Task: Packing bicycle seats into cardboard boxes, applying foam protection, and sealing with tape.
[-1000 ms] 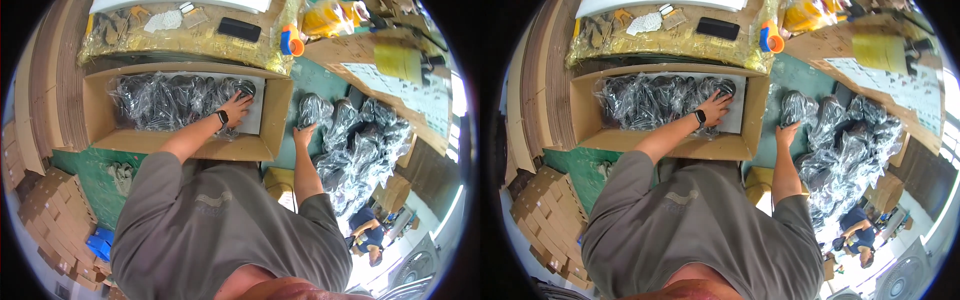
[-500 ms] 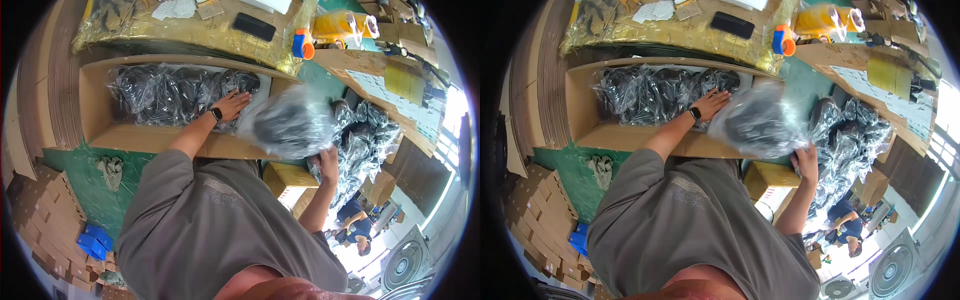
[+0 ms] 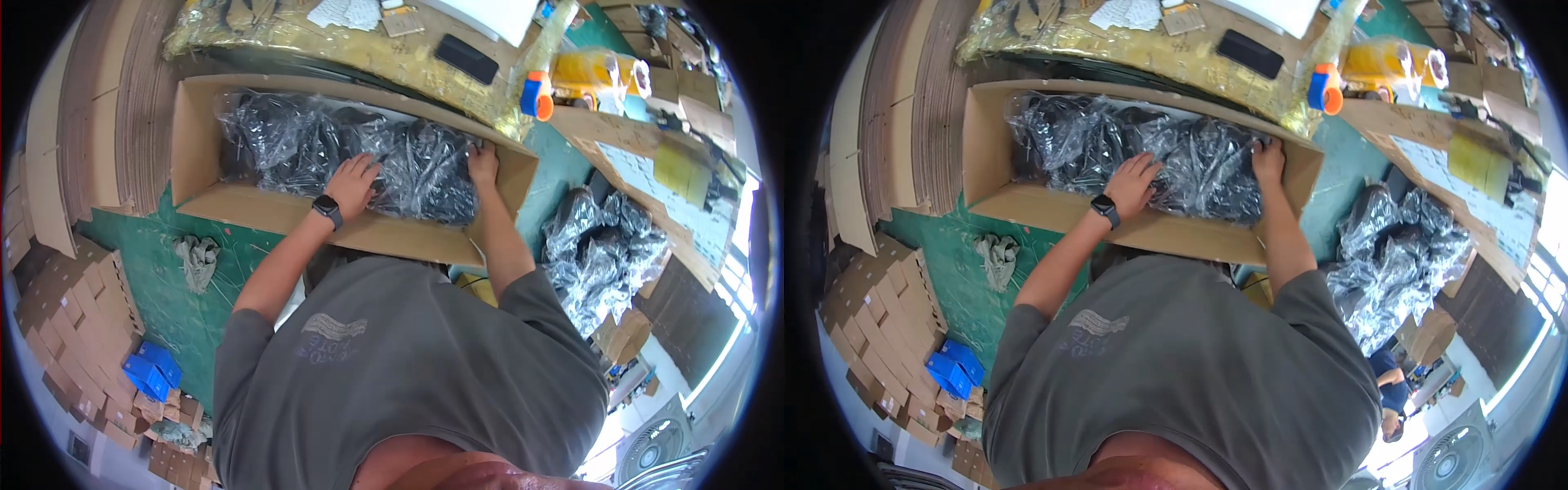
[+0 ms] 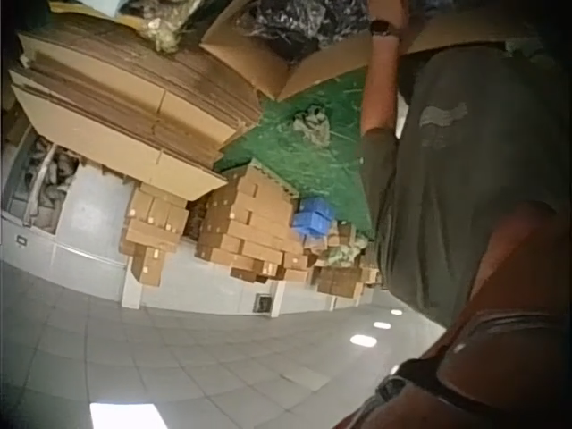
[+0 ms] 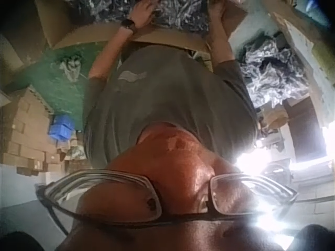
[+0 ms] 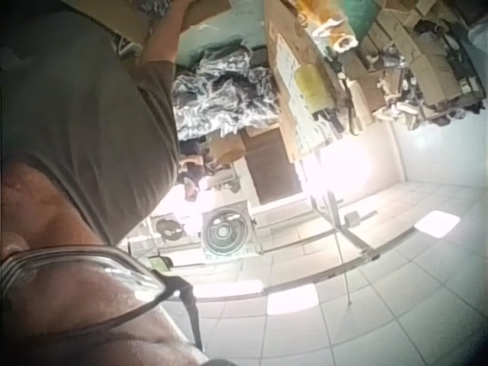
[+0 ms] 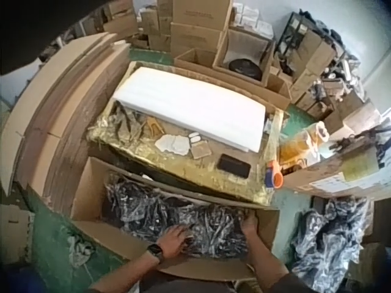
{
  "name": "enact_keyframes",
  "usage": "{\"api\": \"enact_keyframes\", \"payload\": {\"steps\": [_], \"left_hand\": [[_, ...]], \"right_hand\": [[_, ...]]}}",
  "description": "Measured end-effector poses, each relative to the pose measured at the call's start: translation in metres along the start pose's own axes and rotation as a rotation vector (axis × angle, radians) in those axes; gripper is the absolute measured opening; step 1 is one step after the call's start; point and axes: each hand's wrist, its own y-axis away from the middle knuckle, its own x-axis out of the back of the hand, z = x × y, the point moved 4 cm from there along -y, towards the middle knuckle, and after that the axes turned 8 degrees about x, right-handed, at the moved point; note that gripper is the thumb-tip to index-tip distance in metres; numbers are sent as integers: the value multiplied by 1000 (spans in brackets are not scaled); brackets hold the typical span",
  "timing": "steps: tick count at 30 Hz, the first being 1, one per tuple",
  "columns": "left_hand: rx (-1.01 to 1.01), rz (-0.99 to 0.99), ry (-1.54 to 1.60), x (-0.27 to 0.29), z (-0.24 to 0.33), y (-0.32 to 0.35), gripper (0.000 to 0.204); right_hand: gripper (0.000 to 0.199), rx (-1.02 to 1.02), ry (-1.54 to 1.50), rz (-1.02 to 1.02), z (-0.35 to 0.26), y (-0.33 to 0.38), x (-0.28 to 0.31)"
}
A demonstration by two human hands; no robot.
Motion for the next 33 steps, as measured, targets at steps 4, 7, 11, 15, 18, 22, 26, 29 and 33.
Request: {"api": "enact_keyframes", "payload": {"steps": [4,7,11,15,18,22,26,29,33], "left_hand": [[105,33,-62,4,-3,-9,66],[153,108,-104,1,-3,-37,77],[104,126,-167,-48,-10,-64,89],[56,45,-177,-87,-48,-77,87],[-20,89,-73,-49,-49,-67,85],[522,232,-156,41,-158,-46,86],[405,335,-172,18,-205,-18,93],[426,215,-281,51,-185,-13,88],[553,672,-422,263,-160,17,79]], "right_hand": [[80,704,570,208,-54,93,-43],[90,570,564,169,-47,82,-52],[91,579,551,108,-62,83,-43],[70,546,162,-115,-117,108,45],[48,366,-144,360,-103,156,147],[52,132,-22,568,-23,212,225],[85,-177,-689,536,67,193,183],[99,-201,-781,-133,38,151,57],[116,-180,324,163,-36,144,-67]]}}
